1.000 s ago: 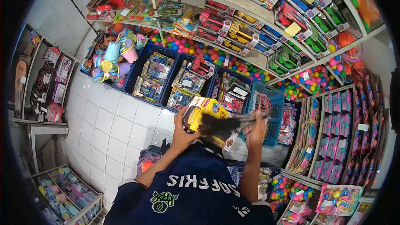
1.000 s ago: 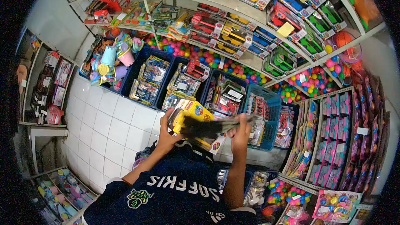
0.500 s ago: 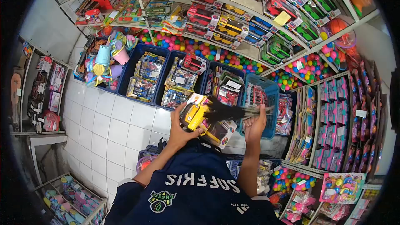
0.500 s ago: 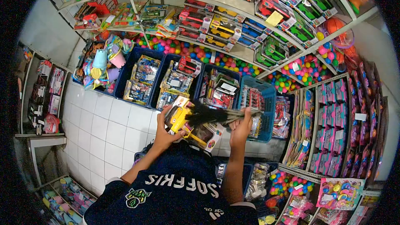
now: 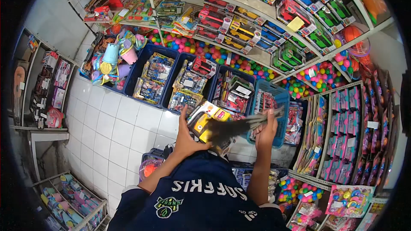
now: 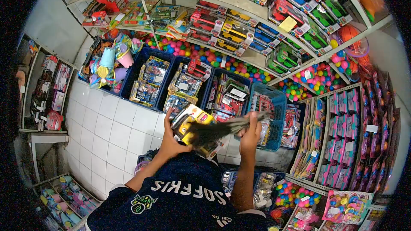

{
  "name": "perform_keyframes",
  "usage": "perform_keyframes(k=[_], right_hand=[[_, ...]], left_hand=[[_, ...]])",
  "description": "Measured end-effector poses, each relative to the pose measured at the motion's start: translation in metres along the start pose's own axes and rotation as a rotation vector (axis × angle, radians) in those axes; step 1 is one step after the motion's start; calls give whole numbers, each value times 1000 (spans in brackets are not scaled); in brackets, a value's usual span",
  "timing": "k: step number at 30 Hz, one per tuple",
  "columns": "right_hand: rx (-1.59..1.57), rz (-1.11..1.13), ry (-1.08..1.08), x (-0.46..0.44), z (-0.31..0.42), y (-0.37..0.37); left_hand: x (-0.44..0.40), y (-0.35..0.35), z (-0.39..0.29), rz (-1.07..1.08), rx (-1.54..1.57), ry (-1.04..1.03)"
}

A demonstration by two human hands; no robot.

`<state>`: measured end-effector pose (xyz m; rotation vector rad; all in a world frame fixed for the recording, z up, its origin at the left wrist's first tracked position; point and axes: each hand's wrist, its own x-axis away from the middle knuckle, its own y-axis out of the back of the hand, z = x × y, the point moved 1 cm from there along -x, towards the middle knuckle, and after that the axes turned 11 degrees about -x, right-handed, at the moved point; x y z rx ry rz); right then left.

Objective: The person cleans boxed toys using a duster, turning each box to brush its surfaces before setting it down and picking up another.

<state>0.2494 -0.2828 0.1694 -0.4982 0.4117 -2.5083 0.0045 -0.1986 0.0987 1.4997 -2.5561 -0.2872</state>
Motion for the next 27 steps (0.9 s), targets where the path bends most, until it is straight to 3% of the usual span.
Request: perform_keyframes(k=[4,6,9,11,13,16,20,24,27], right_hand=[[-72,-16,-25,-1,4,1],[129,141,-62,4,3,0],[119,-46,102,-2,1,-4],[44,-62,73,-4,5,-1],[122,172,-15,-3,3,2],[223,270,29,3,0,-2],[38,49,16,-8,-10,6],[82,186,-143,-1,1,-1],[143,79,12,-9,-3,1]], left_hand=[[-1,-1,-13,12,-157,-107],[-1,-3,-12,71,-45,-67],[1,-6,-21,74,-72,-115],[1,-7,-19,87,-82,-103],[0,-5,-28,116,-54,-139],[4,-7,-21,145,-29,-125],[4,-5,-21,109,-149,-211],[9,-2,-22,101,-121,-177],[10,-1,-17,95,-98,-228]])
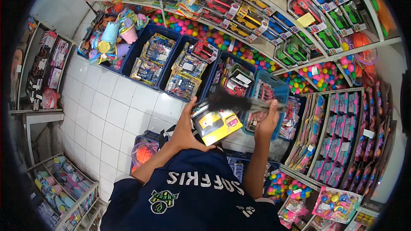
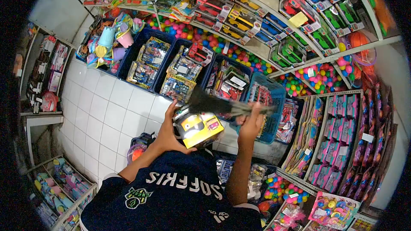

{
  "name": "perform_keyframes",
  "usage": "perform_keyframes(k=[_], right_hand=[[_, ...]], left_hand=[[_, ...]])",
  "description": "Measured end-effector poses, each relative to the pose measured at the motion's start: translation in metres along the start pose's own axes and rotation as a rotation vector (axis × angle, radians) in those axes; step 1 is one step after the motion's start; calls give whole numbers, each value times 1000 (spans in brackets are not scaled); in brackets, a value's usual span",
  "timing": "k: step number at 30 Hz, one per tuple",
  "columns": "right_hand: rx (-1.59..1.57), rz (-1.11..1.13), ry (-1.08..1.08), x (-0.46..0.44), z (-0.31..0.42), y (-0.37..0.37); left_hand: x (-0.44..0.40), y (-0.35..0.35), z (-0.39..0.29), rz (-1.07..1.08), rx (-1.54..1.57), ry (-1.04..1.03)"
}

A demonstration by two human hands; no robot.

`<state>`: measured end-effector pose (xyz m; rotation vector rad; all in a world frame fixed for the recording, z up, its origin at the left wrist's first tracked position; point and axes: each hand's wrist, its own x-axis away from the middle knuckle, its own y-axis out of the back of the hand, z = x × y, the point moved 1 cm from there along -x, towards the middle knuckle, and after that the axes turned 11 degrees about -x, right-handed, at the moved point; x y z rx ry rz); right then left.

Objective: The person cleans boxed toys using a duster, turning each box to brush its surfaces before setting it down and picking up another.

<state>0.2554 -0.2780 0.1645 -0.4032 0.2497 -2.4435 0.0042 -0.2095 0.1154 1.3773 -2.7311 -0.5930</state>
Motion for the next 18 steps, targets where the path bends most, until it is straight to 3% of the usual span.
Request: perform_keyframes(k=[3,5,7,9,11,13,15,17,18], right_hand=[[-204,29,-60,2,10,-4],[67,291,-70,9,21,-10],[106,186,-46,12,28,-21],[-58,72,100,4,27,-19],[-130,155,30,1,28,-9],[89,340,-21,8,38,-15],[141,264,-24,11,39,-20],[-69,-12,18,2,26,-13],[-169,53,-42,2,30,-10]], left_hand=[[4,1,-1,-14,-32,-1],[3,1,-2,-16,-7,-39],[1,1,-2,1,-9,-54],[-1,2,-8,-2,-87,-87],[0,-2,-3,11,-66,-63],[2,-4,-1,18,13,-38],[3,-5,-1,21,5,-38],[2,-4,-2,13,-16,-46],[0,0,-9,18,-33,-27]])
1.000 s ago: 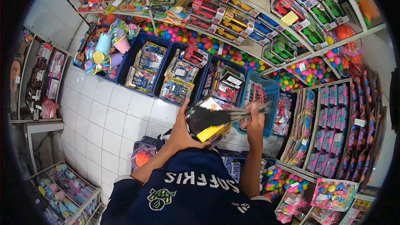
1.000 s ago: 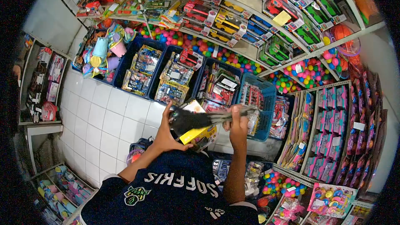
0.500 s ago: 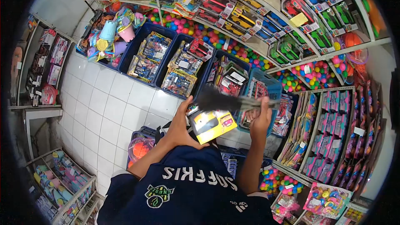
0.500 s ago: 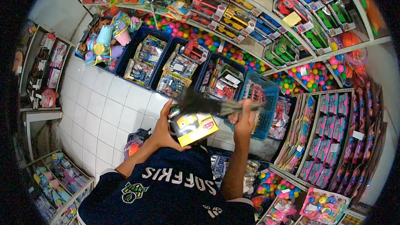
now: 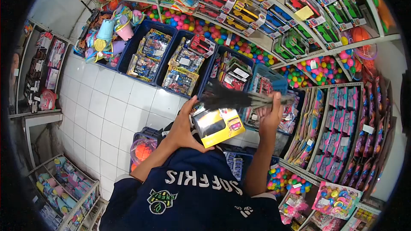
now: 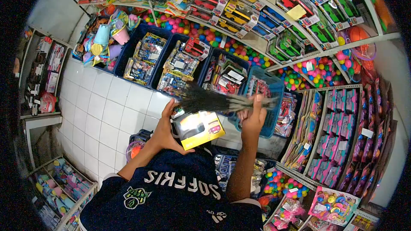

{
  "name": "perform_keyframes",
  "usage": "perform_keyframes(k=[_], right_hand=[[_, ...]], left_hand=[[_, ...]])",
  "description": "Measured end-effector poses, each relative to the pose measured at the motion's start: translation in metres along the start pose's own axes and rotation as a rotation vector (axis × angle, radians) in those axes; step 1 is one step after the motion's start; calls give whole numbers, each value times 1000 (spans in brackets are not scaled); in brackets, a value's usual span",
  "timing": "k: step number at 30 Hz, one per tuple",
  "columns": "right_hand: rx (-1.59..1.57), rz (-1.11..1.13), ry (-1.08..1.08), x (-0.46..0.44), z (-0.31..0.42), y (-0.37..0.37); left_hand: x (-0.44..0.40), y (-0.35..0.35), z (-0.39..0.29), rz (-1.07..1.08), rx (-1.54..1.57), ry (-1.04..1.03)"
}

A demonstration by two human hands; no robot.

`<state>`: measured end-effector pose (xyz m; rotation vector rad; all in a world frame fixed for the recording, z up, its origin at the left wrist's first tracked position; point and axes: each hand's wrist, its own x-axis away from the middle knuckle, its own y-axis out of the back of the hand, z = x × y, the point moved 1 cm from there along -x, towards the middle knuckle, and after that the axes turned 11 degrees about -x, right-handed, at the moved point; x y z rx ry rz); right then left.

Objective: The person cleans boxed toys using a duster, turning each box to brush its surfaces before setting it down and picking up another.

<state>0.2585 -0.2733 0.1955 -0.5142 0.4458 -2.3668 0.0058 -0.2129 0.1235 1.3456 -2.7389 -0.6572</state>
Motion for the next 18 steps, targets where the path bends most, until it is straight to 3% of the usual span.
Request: perform_keyframes(k=[3,8,10,11,14,17,18], right_hand=[[249,43,25,12,10,-3],[135,-193,96,12,13,1],[394,35,-19,14,20,9],[388,31,-16,16,18,9],[738,136,310,20,14,4],[169,-2,64,8,4,18],[273,-31,30,12,5,13]], left_hand=[[1,-2,6,-33,36,-10],[-3,2,7,-19,13,-12],[-6,4,7,-41,18,-27],[-4,7,19,-7,-21,-79],[-4,9,7,-8,-22,-65],[-4,10,2,-17,66,-49],[-4,12,0,-22,47,-66]])
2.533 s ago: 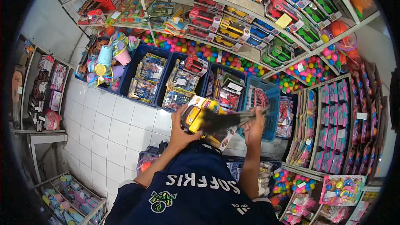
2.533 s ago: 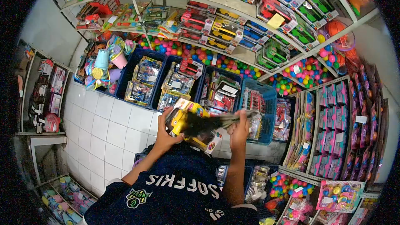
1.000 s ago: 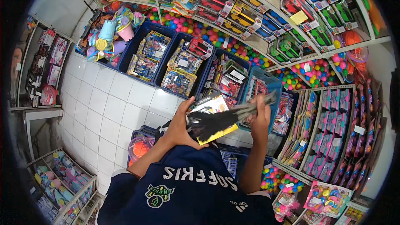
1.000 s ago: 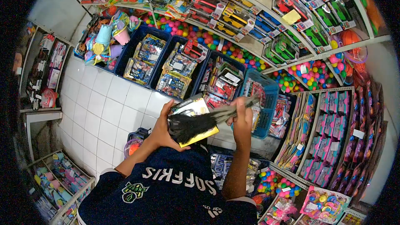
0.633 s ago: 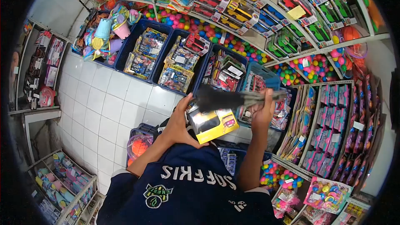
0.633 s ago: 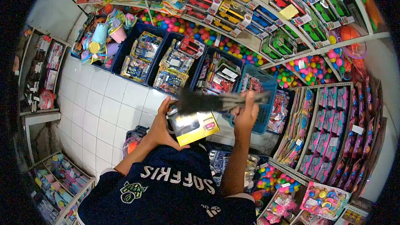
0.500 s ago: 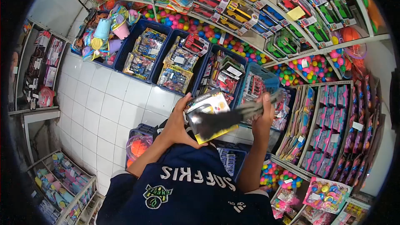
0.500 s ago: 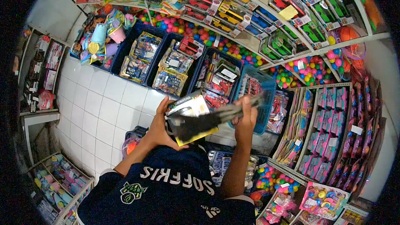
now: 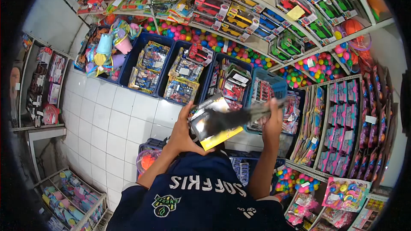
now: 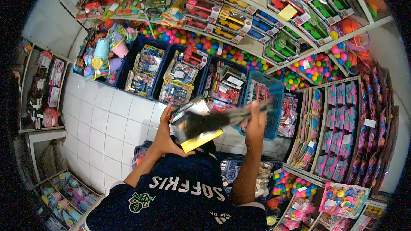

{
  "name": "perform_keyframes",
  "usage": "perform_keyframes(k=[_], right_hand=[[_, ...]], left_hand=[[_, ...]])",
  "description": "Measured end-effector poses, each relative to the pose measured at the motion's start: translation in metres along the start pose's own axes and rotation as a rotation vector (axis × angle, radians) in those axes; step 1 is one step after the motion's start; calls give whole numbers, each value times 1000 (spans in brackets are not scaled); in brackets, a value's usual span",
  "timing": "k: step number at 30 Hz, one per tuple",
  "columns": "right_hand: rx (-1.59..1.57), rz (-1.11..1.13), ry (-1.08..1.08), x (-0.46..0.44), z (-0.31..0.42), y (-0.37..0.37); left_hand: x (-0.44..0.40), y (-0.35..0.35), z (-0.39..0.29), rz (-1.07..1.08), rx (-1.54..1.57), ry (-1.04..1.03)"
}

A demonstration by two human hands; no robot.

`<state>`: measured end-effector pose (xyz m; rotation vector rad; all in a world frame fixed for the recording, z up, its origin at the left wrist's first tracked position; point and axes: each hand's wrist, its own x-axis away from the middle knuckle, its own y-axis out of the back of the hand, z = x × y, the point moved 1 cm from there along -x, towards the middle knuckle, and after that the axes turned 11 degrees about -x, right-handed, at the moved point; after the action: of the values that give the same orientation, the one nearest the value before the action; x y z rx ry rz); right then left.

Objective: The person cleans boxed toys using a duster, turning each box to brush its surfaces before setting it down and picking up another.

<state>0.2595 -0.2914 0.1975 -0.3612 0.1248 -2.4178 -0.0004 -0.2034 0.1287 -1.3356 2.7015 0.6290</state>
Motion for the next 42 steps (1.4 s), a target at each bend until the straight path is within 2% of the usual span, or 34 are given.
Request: perform_keyframes(k=[3,4,6,7,8,10,12,14,16,18,19,22,25,26,27,29,31,33,34,38,40,42], right_hand=[[38,27,-15,8,-5,-9],[-49,-5,31,7,-5,-12],[-213,-213,39,-2,-16,-6],[-220,-109,5,-1,-15,0],[-234,-107,11,1,-16,3],[-60,7,-49,8,-13,-1],[-146,-85,8,9,-13,-5],[-315,-126,24,3,-19,2],[-272,-100,26,5,-19,-1],[-144,-31,10,14,-12,-7],[-146,-35,16,14,-13,-9],[-371,-212,68,3,-25,-1],[-324,-192,-7,6,-14,9],[-300,-93,14,2,-17,19],[-312,-98,22,-3,-18,20],[-479,-324,135,-14,-20,25],[-574,-275,84,-24,-21,43],[-446,-299,-6,-33,-22,55],[-446,-238,7,-39,-26,66],[-491,-381,-5,-53,-35,103],[-703,-472,-38,-61,-31,120],[-783,-455,-73,-64,-20,140]], left_hand=[[3,5,9,48,-59,-9],[4,3,6,24,-92,-15],[2,4,4,-6,-59,-20],[0,5,1,-18,-71,-23],[-1,5,1,-28,-60,-19],[4,7,10,6,-41,21],[2,6,9,-30,-88,-36],[3,9,6,-17,-99,3],[-1,11,0,-95,-87,-7],[-2,12,-1,-83,-15,25],[-2,11,4,-72,40,36],[-4,9,8,-62,-54,34],[-9,8,6,-46,-149,20],[-11,5,11,-49,-110,17],[-15,5,10,-67,-72,19],[-24,-1,2,-106,22,58],[-33,-5,2,-152,104,87],[-47,-11,2,-214,140,71],[-56,-14,3,-245,150,67],[-81,-33,7,-327,235,116],[-92,-45,9,-294,346,245],[-101,-63,15,-355,606,362]])
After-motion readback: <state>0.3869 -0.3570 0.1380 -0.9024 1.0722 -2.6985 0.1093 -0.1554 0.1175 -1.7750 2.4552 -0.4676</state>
